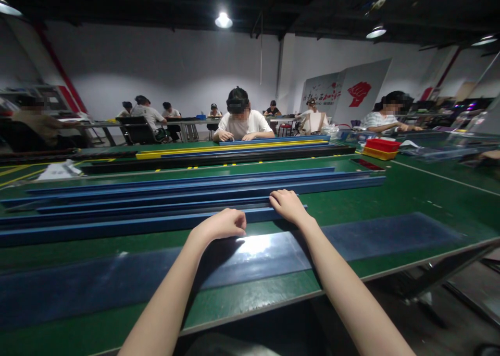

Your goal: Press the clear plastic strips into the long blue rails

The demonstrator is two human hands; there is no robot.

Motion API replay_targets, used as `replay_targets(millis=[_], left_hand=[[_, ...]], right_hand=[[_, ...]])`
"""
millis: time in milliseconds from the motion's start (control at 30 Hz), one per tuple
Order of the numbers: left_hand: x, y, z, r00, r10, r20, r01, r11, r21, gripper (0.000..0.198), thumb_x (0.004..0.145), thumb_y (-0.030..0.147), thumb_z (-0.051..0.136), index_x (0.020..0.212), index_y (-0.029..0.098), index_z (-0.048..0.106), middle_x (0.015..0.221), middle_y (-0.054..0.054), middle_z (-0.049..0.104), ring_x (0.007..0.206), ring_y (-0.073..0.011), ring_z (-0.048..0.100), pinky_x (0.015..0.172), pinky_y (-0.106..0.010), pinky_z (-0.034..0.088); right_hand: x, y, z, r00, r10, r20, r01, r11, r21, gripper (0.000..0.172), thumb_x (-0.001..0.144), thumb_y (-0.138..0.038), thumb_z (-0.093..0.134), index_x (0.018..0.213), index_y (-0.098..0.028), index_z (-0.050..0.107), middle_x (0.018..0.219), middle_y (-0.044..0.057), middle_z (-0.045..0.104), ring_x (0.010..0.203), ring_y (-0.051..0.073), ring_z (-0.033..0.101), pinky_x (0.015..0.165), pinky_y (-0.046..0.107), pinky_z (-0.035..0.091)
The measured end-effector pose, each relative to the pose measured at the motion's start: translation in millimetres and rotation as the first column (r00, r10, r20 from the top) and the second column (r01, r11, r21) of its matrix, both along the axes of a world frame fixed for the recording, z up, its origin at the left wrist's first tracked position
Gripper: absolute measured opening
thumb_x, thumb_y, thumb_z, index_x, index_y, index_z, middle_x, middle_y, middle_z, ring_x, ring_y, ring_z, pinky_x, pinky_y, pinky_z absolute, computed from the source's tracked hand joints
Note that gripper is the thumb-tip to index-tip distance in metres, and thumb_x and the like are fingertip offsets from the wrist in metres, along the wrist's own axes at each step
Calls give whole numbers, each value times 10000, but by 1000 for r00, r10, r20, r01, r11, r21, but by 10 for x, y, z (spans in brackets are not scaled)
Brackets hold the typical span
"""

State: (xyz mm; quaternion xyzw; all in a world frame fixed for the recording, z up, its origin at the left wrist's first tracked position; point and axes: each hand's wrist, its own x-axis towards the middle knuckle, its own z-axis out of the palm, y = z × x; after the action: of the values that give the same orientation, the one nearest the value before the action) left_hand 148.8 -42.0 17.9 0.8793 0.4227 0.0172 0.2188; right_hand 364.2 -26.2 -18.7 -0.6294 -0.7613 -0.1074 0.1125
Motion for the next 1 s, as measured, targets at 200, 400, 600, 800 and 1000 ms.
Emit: replay_targets(millis=[200,400,600,800,1000], left_hand=[[-17,4,-37,988,22,-154,-35,996,-84,267,537,298,706,758,200,591,697,39,609,630,-124,527,498,-200,339],[-16,48,-103,976,20,-218,-37,997,-71,291,523,313,716,765,208,593,751,28,621,668,-135,542,513,-201,349],[3,94,-159,977,24,-211,-44,995,-90,236,519,286,702,710,187,603,700,9,622,638,-136,532,505,-207,332],[-19,204,-260,993,4,-115,-26,982,-189,168,524,291,669,596,164,589,525,32,527,515,-114,469,466,-222,302],[-36,230,-297,997,-5,-73,-10,977,-213,139,541,284,642,571,158,592,497,34,501,499,-109,447,468,-225,299]], right_hand=[[12,11,-18,1000,6,-4,-6,1000,12,334,905,-302,292,924,-190,606,921,58,650,899,181,543,750,271,290],[7,10,-2,1000,4,-15,-4,1000,-2,338,906,-303,291,943,-186,606,936,64,648,903,179,541,751,270,289],[6,19,-7,1000,1,-9,-1,1000,-6,343,907,-310,290,962,-183,603,948,69,645,917,183,541,752,271,295],[12,21,-11,1000,11,-7,-11,1000,3,335,907,-306,293,955,-187,602,955,63,644,916,181,543,751,273,297],[19,27,-25,1000,7,-10,-6,1000,8,330,904,-306,296,952,-191,602,949,57,646,907,183,547,742,277,298]])
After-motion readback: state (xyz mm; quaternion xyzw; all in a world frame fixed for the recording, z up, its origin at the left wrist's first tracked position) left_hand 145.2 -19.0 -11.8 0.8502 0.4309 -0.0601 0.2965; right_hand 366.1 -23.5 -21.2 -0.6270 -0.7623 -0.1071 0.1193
